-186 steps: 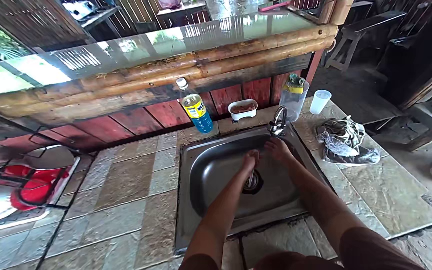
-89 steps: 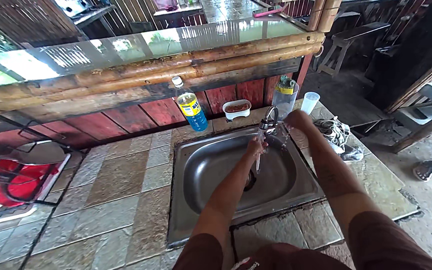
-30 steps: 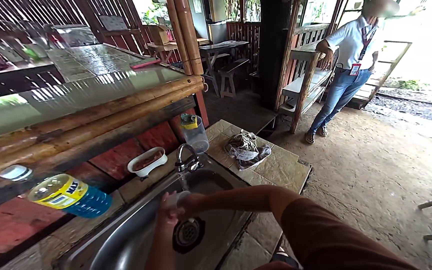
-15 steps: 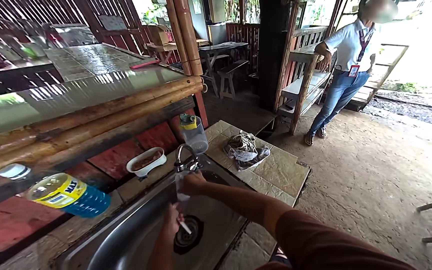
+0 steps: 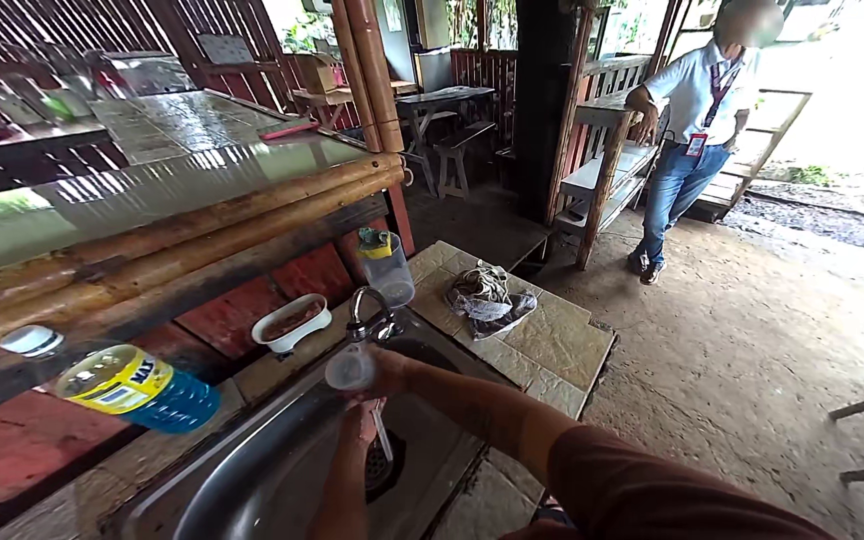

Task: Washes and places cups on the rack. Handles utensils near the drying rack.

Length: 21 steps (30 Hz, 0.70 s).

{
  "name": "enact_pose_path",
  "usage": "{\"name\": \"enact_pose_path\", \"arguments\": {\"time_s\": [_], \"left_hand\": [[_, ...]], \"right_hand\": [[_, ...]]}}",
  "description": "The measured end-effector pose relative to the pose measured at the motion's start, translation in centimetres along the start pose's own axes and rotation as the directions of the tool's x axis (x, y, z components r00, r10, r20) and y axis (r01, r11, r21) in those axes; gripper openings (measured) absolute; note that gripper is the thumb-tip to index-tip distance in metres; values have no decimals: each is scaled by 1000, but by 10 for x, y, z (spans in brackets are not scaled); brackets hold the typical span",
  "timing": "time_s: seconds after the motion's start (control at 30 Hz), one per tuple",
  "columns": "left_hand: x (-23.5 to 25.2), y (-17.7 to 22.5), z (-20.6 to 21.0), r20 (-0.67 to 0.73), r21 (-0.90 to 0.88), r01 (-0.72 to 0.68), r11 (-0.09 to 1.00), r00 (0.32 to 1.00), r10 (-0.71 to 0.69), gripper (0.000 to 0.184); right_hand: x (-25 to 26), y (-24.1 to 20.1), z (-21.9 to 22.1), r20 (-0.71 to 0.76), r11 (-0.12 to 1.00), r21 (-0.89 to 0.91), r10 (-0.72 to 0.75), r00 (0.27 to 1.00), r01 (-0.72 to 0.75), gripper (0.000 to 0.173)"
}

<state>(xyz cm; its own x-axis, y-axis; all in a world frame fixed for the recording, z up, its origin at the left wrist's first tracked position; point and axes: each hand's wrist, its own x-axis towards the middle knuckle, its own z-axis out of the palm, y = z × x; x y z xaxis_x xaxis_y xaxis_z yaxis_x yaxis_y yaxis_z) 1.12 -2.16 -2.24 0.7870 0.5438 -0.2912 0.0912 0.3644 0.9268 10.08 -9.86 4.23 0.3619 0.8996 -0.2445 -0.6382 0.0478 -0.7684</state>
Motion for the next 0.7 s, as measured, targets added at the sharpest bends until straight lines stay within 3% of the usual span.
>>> {"name": "enact_pose_path", "arguments": {"time_s": [0.07,0.13,0.2,0.23,0.3,0.37,0.47,0.5,0.57,0.63,0.7], "left_hand": [[6,-6,11,3,-126,-82,989,997,83,17],[2,-6,17,52,-136,-111,984,991,119,18],[2,-1,25,-17,6,-113,994,993,113,15],[6,1,24,-32,59,-110,992,993,112,24],[6,20,20,22,213,-99,972,995,96,38],[-6,51,25,63,356,-88,930,996,70,37],[-1,69,26,195,329,-131,935,978,69,42],[4,69,27,227,267,-131,955,971,70,40],[8,67,31,224,250,-156,956,969,99,37],[4,67,39,158,348,-171,922,980,122,31],[3,66,41,151,487,-208,848,977,153,28]], "right_hand": [[1,2,-1,59,1000,-7,-7,998,7,67],[-9,-4,2,42,994,-106,33,999,-28,64],[-25,-17,11,9,972,-227,59,998,-56,56],[-31,-25,12,28,964,-259,75,997,-65,52],[-39,-35,5,41,954,-298,54,998,-39,42],[-46,-42,-3,60,945,-327,-5,998,25,30],[-53,-51,-20,65,874,-484,-24,998,53,34],[-56,-54,-24,45,801,-597,-19,999,42,38],[-63,-62,-27,-23,546,-838,-12,1000,-13,48],[-63,-63,-32,-71,266,-962,-19,997,-63,60],[-61,-56,-35,-114,115,-987,-12,993,-112,65]]}}
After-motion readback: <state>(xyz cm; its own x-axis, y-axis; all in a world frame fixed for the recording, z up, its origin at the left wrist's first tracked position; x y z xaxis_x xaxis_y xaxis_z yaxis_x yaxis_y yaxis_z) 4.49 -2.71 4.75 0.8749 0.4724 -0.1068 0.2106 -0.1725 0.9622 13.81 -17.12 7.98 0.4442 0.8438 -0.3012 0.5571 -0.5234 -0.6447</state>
